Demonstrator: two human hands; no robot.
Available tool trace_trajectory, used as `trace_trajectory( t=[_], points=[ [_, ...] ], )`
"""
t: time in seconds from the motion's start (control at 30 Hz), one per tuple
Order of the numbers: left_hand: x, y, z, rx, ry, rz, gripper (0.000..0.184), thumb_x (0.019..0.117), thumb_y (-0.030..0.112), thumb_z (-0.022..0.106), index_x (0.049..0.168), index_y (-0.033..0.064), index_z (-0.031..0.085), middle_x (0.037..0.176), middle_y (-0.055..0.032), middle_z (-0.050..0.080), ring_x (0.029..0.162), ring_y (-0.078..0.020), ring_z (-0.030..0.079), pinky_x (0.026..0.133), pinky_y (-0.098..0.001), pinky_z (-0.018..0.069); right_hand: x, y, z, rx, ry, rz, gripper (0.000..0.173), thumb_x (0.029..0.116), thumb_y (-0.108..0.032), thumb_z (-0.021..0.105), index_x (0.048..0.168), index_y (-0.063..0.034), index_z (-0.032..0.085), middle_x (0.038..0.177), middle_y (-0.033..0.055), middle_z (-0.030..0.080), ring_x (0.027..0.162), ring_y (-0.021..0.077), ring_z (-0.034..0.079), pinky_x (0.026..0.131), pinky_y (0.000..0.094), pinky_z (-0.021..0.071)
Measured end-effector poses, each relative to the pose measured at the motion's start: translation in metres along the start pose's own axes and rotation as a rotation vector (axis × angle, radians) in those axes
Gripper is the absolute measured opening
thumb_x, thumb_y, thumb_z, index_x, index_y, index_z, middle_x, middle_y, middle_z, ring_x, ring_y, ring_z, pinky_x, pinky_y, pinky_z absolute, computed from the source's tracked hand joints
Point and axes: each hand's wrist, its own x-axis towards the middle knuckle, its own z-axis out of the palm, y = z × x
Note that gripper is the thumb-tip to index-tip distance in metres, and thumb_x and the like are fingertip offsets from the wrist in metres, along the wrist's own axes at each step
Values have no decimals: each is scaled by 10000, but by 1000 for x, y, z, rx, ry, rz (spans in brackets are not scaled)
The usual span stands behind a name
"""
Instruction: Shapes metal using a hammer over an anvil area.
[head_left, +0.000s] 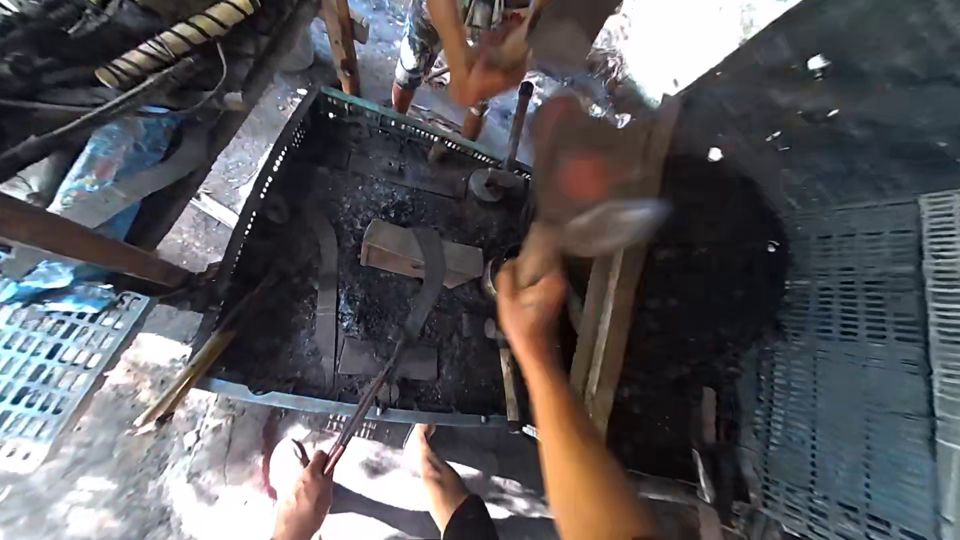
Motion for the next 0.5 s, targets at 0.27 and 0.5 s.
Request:
trace_trajectory(
  t=[0.27,0.5],
  points=[
    [-13,-13,0,44,5,39,385,1089,361,445,1344,118,599,1206,-240,703,1116,-440,693,911,-666,540,31,-23,-49,415,-385,369,290,895,-84,696,1137,9,567,677,89,602,520,188,602,517,353,562],
    [-8,-14,-6,18,-14,71,357,1075,306,476,1326,86,603,1224,-247,689,1142,-435,679,942,-657,531,59,-72,-167,56,87,-130,361,905,-234,715,1185,-50,582,805,73,649,589,194,644,557,435,578]
  ],
)
